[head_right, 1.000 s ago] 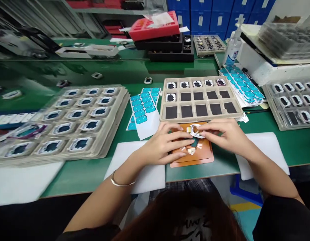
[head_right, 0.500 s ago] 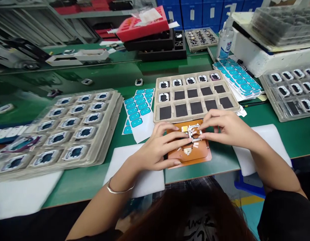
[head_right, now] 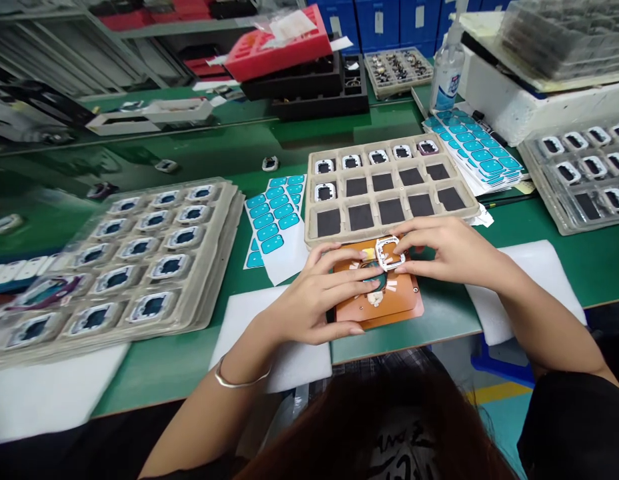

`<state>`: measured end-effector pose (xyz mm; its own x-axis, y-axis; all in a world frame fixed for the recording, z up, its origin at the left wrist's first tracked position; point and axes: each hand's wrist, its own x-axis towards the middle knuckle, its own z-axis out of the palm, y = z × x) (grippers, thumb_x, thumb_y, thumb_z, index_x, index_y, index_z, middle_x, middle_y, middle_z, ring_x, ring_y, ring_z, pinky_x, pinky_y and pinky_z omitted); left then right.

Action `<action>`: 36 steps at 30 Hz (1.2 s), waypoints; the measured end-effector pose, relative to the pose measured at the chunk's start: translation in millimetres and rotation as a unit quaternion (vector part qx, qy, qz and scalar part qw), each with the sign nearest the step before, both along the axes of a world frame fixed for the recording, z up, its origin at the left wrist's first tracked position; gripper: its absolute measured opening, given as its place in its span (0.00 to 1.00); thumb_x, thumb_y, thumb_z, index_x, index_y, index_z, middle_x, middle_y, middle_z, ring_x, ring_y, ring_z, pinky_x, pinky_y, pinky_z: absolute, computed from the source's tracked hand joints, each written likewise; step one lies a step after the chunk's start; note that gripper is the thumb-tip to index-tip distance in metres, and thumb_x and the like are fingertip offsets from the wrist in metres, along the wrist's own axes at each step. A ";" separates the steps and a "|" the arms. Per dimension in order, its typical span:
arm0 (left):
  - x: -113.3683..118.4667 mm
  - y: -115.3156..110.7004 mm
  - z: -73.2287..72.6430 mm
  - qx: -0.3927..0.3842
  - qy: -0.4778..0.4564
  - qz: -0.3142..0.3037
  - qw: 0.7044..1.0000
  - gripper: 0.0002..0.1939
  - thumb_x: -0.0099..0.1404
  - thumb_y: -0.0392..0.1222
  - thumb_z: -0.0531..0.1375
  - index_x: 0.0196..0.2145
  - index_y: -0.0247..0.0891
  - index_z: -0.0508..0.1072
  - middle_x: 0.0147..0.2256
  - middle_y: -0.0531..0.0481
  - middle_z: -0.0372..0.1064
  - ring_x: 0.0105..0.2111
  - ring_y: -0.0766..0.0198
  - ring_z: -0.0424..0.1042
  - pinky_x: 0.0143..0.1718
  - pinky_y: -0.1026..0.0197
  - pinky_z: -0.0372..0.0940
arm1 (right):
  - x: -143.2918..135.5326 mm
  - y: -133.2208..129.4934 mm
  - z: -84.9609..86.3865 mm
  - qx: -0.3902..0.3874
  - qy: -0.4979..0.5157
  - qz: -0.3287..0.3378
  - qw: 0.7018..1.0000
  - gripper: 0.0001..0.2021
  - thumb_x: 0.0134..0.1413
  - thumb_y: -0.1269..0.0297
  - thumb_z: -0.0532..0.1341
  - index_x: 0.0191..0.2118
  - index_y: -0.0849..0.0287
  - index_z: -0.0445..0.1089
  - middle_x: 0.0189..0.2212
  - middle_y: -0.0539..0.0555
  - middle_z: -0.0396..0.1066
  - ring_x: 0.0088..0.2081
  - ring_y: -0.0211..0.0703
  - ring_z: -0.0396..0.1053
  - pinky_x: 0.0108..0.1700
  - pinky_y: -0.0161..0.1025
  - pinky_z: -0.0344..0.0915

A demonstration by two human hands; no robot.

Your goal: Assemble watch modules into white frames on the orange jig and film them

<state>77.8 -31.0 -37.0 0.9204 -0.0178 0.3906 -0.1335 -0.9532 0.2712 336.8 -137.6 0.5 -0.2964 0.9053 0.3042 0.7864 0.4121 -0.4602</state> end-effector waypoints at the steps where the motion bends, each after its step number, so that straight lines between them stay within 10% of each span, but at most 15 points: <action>1: 0.0 -0.2 0.4 0.003 0.002 0.002 1.000 0.28 0.69 0.64 0.54 0.57 0.43 0.71 0.56 0.44 0.72 0.59 0.44 0.62 0.58 0.39 0.50 | -0.2 0.3 0.3 0.004 -0.003 0.002 1.000 0.10 0.61 0.56 0.63 0.42 0.54 0.79 0.51 0.55 0.76 0.47 0.51 0.77 0.48 0.46 0.74; 21: -2.3 -5.5 0.9 0.036 -0.051 0.038 0.997 0.24 0.69 0.60 0.55 0.54 0.44 0.72 0.47 0.45 0.76 0.47 0.51 0.65 0.51 0.45 0.54 | -0.6 0.3 -2.5 0.038 0.009 0.002 0.999 0.10 0.59 0.56 0.64 0.40 0.52 0.80 0.47 0.53 0.79 0.45 0.50 0.78 0.48 0.46 0.74; 27: -0.8 -12.6 3.4 -0.078 -0.162 0.173 0.968 0.19 0.65 0.52 0.64 0.50 0.41 0.72 0.42 0.46 0.75 0.44 0.55 0.65 0.48 0.49 0.60 | -17.6 -1.0 -9.0 0.058 0.053 0.039 0.996 0.08 0.58 0.58 0.66 0.40 0.52 0.81 0.46 0.53 0.79 0.41 0.46 0.76 0.43 0.45 0.74; 36: 4.0 -18.8 -5.5 -0.099 -0.073 0.222 0.967 0.25 0.60 0.58 0.66 0.50 0.41 0.73 0.52 0.42 0.70 0.56 0.46 0.58 0.56 0.41 0.55 | -29.6 0.9 -17.2 0.076 0.040 0.041 0.995 0.08 0.58 0.56 0.67 0.38 0.51 0.80 0.45 0.53 0.79 0.41 0.48 0.67 0.42 0.48 0.69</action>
